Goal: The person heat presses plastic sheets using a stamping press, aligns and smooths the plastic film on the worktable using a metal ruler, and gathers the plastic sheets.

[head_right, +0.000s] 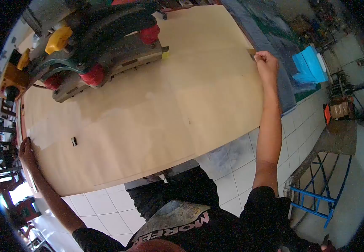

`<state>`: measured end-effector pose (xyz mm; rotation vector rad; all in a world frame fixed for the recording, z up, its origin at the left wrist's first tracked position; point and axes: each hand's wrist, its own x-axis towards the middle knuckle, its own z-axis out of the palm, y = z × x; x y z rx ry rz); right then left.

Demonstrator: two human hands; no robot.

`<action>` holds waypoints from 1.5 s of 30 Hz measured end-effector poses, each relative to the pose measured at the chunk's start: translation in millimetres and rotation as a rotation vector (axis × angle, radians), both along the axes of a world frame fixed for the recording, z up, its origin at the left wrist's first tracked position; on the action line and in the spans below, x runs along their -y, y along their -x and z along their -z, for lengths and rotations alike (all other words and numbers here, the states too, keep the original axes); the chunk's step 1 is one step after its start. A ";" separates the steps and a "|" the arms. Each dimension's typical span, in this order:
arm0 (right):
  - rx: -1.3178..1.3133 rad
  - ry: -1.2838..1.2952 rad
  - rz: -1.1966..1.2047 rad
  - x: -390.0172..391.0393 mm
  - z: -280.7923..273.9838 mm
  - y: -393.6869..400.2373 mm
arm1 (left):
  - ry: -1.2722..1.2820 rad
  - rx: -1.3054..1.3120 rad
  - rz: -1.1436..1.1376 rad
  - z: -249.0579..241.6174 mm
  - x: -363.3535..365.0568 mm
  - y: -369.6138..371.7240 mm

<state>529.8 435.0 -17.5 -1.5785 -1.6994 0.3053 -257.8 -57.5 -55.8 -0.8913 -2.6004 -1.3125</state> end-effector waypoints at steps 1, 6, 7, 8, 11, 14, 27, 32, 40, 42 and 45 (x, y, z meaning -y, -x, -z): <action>0.000 0.000 -0.001 2.2 -2.0 3.5 | 0.000 0.000 -0.001 -0.2 0.3 -1.0; 0.077 -0.032 0.005 -7.8 5.8 -4.8 | -0.073 0.050 0.037 7.4 2.3 9.9; 0.077 -0.030 0.004 -9.0 6.7 -8.7 | -0.071 0.049 0.036 6.6 2.4 9.9; 0.060 -0.040 -0.030 -10.1 8.7 -11.1 | -0.041 0.027 0.050 5.5 4.0 10.5; 0.065 -0.069 -0.067 -10.1 10.4 -11.4 | -0.032 0.044 0.019 -0.3 -0.6 -5.6; 0.094 -0.076 -0.084 -19.2 16.0 -15.0 | 0.016 -0.075 -0.028 -10.3 -7.0 -23.1; 0.112 -0.105 -0.099 -18.9 15.0 -17.3 | -0.030 -0.056 -0.035 -4.7 -7.4 -16.4; 0.095 -0.097 -0.087 -20.4 15.2 -16.3 | -0.017 -0.021 -0.044 -7.2 -8.9 -18.4; 0.128 -0.100 -0.162 -26.0 15.0 -23.7 | 0.016 -0.025 -0.098 -11.7 -15.3 -27.0; 0.138 -0.083 -0.161 -29.6 16.1 -30.2 | -0.115 -0.017 -0.053 -9.6 -16.3 -30.9; 0.130 -0.061 -0.147 -24.7 14.7 -29.1 | -0.015 -0.047 -0.118 -17.8 -16.2 -38.0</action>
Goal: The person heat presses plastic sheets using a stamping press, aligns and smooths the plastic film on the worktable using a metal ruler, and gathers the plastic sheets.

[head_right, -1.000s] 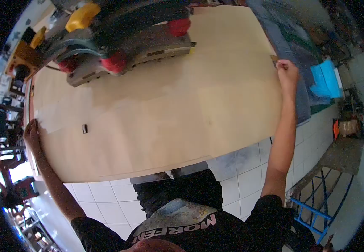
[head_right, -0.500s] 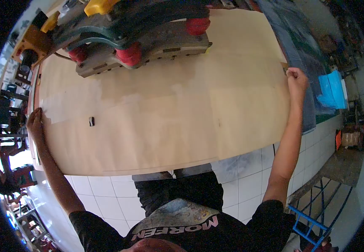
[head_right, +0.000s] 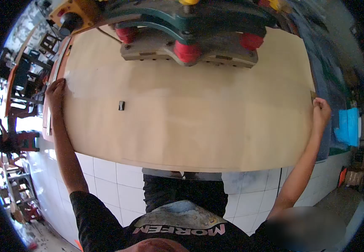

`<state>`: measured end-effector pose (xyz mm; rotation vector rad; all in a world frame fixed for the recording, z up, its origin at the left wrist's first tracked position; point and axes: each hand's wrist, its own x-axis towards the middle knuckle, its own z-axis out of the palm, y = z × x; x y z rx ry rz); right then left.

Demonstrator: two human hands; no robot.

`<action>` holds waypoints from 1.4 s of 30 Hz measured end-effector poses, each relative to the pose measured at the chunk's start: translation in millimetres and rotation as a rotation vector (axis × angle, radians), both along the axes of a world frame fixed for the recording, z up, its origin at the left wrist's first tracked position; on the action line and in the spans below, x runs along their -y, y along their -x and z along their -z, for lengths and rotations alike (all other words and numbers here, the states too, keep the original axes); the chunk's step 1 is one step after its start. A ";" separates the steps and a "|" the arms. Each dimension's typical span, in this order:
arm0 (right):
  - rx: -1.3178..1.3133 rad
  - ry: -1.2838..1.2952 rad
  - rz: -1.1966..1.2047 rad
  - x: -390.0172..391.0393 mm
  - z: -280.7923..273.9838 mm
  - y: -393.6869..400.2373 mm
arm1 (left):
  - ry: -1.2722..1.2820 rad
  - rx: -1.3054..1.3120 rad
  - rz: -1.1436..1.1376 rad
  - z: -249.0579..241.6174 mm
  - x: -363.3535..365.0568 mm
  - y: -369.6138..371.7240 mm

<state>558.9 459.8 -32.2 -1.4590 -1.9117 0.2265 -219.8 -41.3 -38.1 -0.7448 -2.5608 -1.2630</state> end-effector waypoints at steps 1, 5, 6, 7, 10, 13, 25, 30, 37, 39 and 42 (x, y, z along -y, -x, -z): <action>-0.027 0.008 0.002 1.1 -1.2 1.9 | -0.030 0.014 0.013 2.7 0.0 3.2; 0.022 -0.032 -0.004 -12.8 6.9 -9.8 | -0.017 0.016 -0.010 5.6 1.9 7.4; 0.030 -0.014 0.014 -12.2 5.4 -8.7 | -0.038 0.015 0.014 6.2 1.8 8.1; 0.038 0.004 0.033 -11.8 4.5 -7.6 | -0.060 0.013 0.039 7.1 2.4 8.6; 0.053 0.021 0.064 -6.3 0.2 -2.1 | -0.029 -0.009 0.000 6.2 1.2 5.7; 0.052 0.005 0.046 -9.8 2.6 -6.0 | -0.016 0.012 0.008 3.1 1.6 3.5; 0.054 -0.010 0.054 5.1 -8.0 9.9 | -0.002 -0.032 -0.003 -9.2 -4.6 -16.5; 0.146 -0.020 0.018 -10.6 -9.3 6.0 | 0.036 0.024 0.036 -10.9 -2.3 -5.7; 0.233 0.024 -0.018 9.9 -61.9 2.3 | 0.103 0.205 0.210 -46.0 22.0 14.7; 0.123 -0.101 -0.048 42.0 -79.1 10.3 | 0.091 0.110 0.217 -51.9 26.8 17.9; 0.063 -0.023 -0.106 88.2 -75.9 7.3 | 0.047 -0.165 0.276 -81.7 40.6 -65.3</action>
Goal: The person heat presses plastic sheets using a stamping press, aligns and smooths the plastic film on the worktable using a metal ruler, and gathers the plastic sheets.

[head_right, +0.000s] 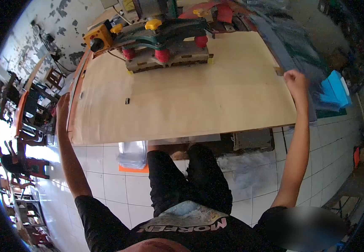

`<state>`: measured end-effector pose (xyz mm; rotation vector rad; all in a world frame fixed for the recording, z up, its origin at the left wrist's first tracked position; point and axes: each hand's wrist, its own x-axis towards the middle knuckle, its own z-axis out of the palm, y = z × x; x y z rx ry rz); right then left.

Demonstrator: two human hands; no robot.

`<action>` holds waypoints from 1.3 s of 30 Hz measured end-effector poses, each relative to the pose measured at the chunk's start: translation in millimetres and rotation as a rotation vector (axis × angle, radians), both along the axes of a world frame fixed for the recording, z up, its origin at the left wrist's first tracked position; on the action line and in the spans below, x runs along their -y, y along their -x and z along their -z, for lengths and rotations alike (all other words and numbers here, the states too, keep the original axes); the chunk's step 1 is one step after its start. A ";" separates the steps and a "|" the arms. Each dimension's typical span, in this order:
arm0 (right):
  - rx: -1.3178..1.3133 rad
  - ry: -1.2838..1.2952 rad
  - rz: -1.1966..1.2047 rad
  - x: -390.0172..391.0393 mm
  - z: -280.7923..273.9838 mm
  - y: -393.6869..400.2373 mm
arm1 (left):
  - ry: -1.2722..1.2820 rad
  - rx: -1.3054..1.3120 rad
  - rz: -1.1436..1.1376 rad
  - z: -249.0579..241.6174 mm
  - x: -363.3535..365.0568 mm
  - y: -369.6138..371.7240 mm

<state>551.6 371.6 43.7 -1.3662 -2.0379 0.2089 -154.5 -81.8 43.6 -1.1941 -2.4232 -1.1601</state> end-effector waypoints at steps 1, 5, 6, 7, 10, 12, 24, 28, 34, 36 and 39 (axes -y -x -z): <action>0.003 -0.004 -0.004 12.1 7.0 -3.5 | -0.004 0.003 -0.004 6.1 6.4 -8.8; -0.159 0.025 -0.043 59.8 39.1 -4.0 | -0.204 0.305 0.015 48.3 15.3 -47.6; -0.242 0.022 -0.030 68.2 43.7 -2.5 | -0.229 0.354 0.000 54.5 17.5 -52.2; -0.241 0.020 -0.037 70.3 49.3 -3.9 | -0.253 0.403 -0.015 61.0 18.4 -56.8; -0.309 -0.010 -0.038 70.4 59.4 -7.0 | -0.302 0.342 -0.043 65.2 18.4 -65.6; -0.329 -0.003 -0.009 70.2 62.2 -8.1 | -0.313 0.326 -0.054 63.6 17.9 -66.7; -0.503 -0.046 0.006 75.7 71.9 -2.9 | -0.389 0.441 -0.022 67.9 19.7 -60.0; -0.476 -0.108 -0.006 75.2 72.0 -3.5 | -0.424 0.455 -0.024 68.4 19.3 -60.7; -0.447 0.001 0.067 80.4 66.4 -2.9 | -0.432 0.475 -0.032 66.1 19.7 -62.7; -0.449 0.018 0.128 88.7 60.6 4.0 | -0.434 0.488 -0.031 65.2 20.0 -63.4; -0.482 0.033 0.106 83.3 65.8 0.2 | -0.425 0.461 -0.027 65.3 20.1 -62.9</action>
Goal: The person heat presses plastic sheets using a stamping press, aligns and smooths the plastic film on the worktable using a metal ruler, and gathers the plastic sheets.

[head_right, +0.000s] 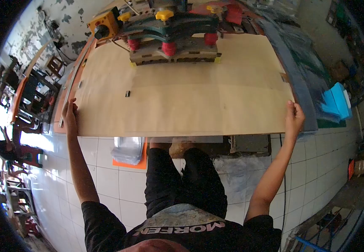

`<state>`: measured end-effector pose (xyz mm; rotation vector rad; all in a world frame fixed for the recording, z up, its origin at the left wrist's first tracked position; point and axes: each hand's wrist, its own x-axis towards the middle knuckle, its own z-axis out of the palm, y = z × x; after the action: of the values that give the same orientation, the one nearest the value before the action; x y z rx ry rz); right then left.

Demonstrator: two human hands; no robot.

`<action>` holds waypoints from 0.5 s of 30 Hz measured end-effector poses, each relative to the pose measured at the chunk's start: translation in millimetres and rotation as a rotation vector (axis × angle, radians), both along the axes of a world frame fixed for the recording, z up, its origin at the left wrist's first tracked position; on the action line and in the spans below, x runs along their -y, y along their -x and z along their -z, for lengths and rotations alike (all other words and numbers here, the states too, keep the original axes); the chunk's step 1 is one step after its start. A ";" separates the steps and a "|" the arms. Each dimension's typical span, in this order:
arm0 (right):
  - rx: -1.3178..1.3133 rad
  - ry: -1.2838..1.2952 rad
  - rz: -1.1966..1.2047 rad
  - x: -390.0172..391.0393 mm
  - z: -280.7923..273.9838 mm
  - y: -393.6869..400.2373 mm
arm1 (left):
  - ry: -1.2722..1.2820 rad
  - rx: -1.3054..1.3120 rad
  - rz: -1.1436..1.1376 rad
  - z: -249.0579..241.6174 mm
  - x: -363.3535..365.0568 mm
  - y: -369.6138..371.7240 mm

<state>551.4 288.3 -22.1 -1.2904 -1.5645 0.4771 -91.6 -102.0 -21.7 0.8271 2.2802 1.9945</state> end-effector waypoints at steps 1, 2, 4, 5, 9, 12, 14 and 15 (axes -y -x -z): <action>0.001 0.001 -0.001 -1.2 1.7 -0.9 | 0.001 0.002 -0.006 0.0 0.0 -0.4; -0.016 0.006 -0.005 -2.2 3.1 -1.6 | 0.002 0.004 -0.011 -0.1 -0.3 -0.6; -0.032 0.013 -0.011 -3.8 4.0 -3.0 | 0.004 0.000 -0.017 0.8 -0.4 0.4; -0.035 0.010 -0.016 -4.6 4.3 -3.7 | 0.006 -0.004 -0.021 1.1 -0.5 0.9; -0.034 0.016 -0.001 -4.8 4.9 -3.6 | 0.002 0.006 -0.013 3.7 0.3 4.5; -0.033 0.022 -0.018 -3.3 3.6 -3.9 | -0.027 -0.010 0.006 5.8 0.1 6.5; -0.042 0.020 -0.027 -5.0 5.3 -5.1 | -0.009 -0.003 -0.010 2.9 -0.9 2.8; -0.052 0.017 -0.035 -5.3 5.4 -4.8 | -0.008 -0.003 -0.012 5.7 -0.3 5.8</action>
<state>556.2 293.7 -27.5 -1.2557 -1.5452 0.5426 -97.4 -101.7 -27.4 0.8198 2.2853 2.0106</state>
